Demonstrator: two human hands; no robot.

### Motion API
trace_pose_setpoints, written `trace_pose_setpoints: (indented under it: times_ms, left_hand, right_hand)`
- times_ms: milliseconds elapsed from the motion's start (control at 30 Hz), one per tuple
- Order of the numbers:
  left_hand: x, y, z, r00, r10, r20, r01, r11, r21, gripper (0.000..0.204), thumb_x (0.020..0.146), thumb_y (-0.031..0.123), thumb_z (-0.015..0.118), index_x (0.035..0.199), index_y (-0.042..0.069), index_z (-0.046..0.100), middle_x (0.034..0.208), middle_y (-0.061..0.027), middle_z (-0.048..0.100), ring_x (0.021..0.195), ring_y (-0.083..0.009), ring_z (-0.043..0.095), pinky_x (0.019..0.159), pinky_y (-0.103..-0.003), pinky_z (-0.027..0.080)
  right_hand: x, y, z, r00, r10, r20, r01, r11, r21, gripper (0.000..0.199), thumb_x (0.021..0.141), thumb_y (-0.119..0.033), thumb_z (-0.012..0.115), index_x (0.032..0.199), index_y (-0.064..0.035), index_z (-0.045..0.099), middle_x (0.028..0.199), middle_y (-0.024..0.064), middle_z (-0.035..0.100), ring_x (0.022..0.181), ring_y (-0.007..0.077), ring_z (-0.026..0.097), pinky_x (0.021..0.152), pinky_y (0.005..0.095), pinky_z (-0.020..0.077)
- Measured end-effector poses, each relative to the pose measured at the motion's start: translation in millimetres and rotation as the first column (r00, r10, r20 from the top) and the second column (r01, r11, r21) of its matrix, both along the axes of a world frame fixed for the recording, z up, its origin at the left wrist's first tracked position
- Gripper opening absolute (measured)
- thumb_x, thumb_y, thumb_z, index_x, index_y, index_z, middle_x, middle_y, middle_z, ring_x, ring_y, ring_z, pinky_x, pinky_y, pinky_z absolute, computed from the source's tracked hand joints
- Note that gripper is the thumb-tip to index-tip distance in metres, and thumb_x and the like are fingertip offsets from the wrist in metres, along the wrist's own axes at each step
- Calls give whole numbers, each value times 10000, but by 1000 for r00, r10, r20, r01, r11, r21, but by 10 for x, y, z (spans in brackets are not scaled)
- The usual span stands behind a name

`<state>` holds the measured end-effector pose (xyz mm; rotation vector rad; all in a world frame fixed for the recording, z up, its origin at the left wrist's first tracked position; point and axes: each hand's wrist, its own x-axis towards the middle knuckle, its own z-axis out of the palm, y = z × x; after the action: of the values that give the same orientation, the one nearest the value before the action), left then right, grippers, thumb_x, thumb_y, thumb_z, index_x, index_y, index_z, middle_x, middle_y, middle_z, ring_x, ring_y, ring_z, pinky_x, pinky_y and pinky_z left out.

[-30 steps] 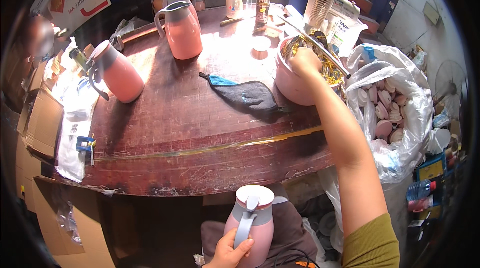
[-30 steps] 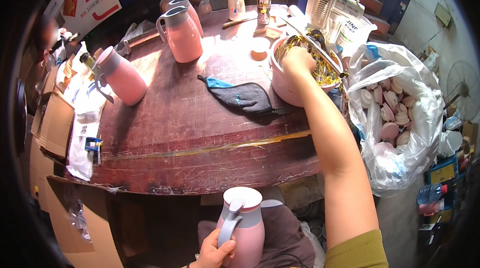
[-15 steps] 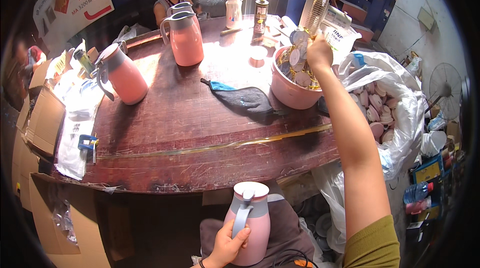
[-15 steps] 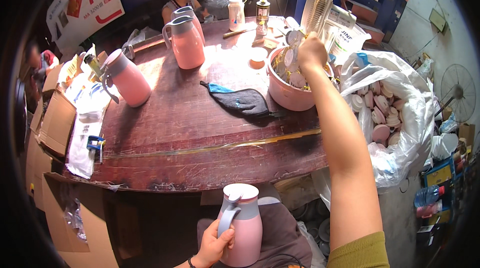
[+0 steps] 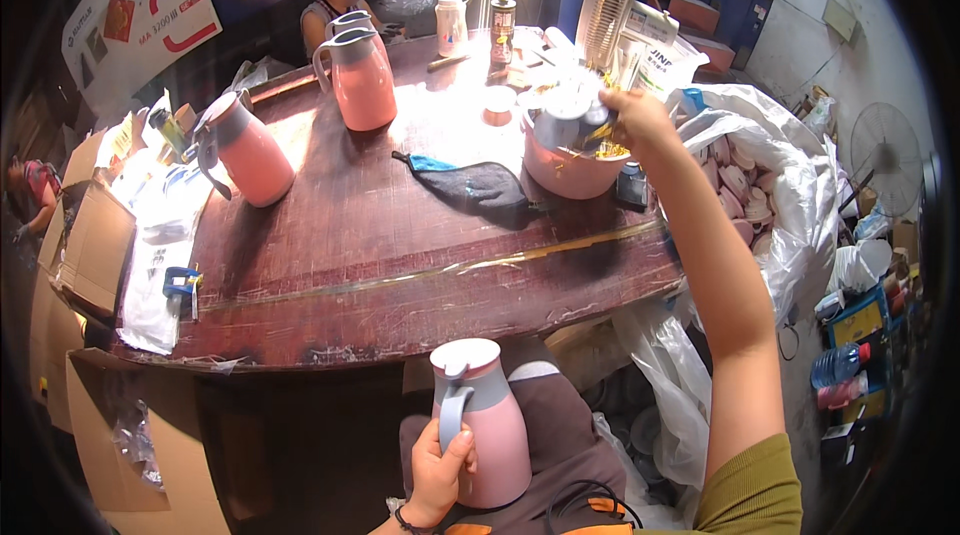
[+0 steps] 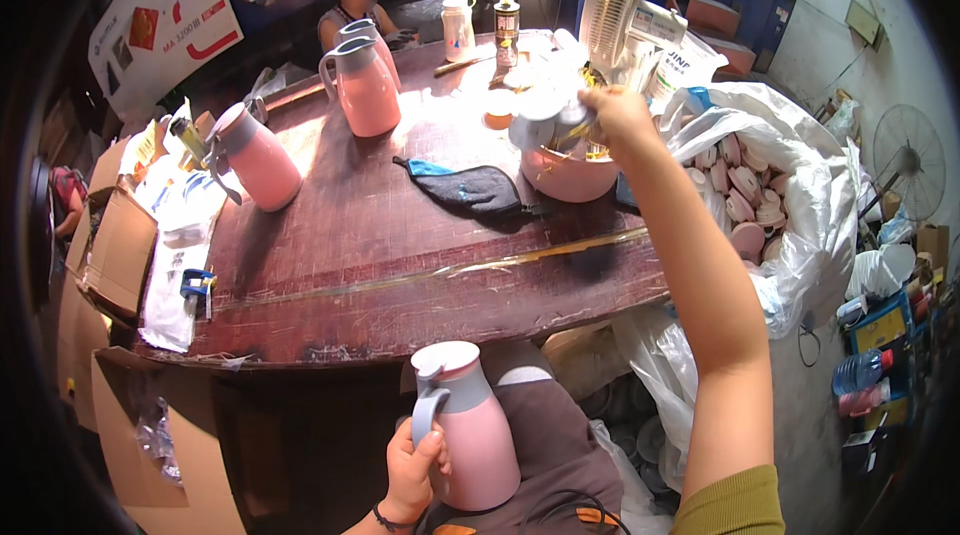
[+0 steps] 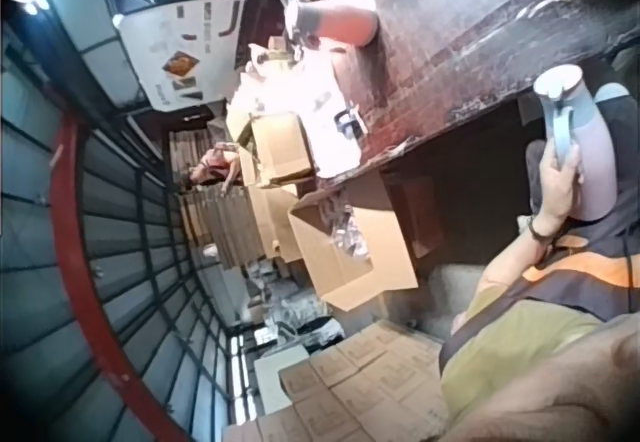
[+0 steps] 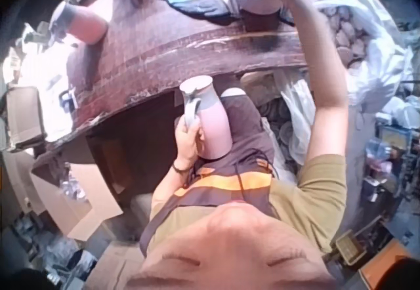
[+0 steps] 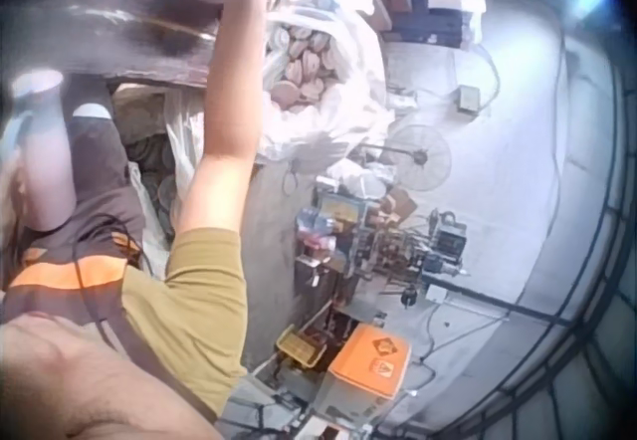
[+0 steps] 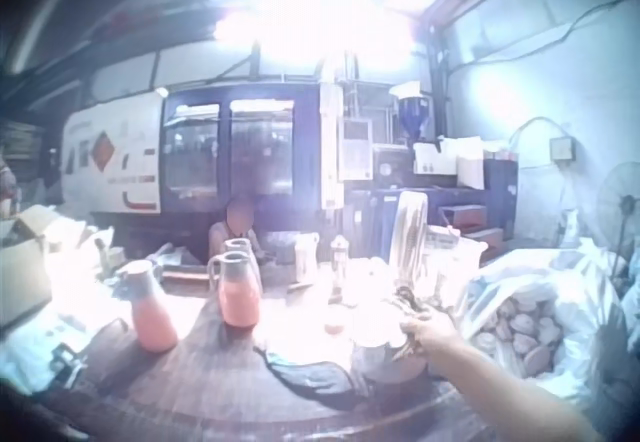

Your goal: The person assembles pink pitchers by inserting circular inserts into the openings, screwing on lids, and wiping the exteriors with a cloth. The person handles each pitcher one at a time, placing completed units on the table.

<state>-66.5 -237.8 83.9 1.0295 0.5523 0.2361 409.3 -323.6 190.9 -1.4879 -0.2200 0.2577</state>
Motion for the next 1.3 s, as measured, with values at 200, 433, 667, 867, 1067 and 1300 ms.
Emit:
trace_pose_setpoints:
  times_ms: [200,433,667,867,1067,1300]
  left_hand:
    - [-12,-62,39,998,64,-4,-65,998,-18,219,915,228,607,918,39,497,645,-36,469,546,-123,467,528,-258,415]
    - [31,-98,54,998,62,-27,-62,998,-6,216,910,228,611,924,43,500,652,-32,473,550,-119,465,530,-254,414]
    - [17,-112,-2,999,49,11,-48,999,-20,162,937,180,578,956,34,511,702,-32,507,617,-108,495,574,-243,429]
    - [11,-68,-24,997,-76,-2,76,997,28,296,997,271,503,1107,-2,537,765,-63,584,694,-127,552,662,-258,463]
    - [-12,98,-33,984,-158,-83,157,987,-24,363,1020,270,442,1227,-16,525,877,-110,653,737,-163,631,707,-267,514]
    - [91,180,-86,968,-235,-93,250,943,217,336,928,35,572,1260,-18,558,1018,-65,667,899,-126,639,837,-264,517]
  right_hand:
    - [-774,-188,-957,973,9,-229,-47,986,-161,168,865,-148,668,971,-24,626,835,38,650,666,117,617,528,275,509]
    - [-545,-393,-1877,928,-147,342,343,691,-636,286,843,-195,657,1048,4,645,866,129,692,750,356,662,727,453,533]
    - [-1724,-499,-1548,483,397,780,334,741,-583,601,843,-403,658,1322,-81,487,1383,161,477,1314,333,405,1081,472,278]
    - [-2282,-518,-2078,303,595,744,245,706,-664,503,771,-227,713,1240,-118,570,1245,76,597,1224,230,511,1048,398,346]
    - [-2505,-599,-1859,976,-12,217,5,999,33,142,919,-6,580,1056,-38,593,962,58,654,795,120,627,646,258,485]
    - [-3658,-491,-1344,825,384,-415,-153,859,489,181,963,-91,554,1105,7,498,1074,129,633,959,193,650,873,345,550]
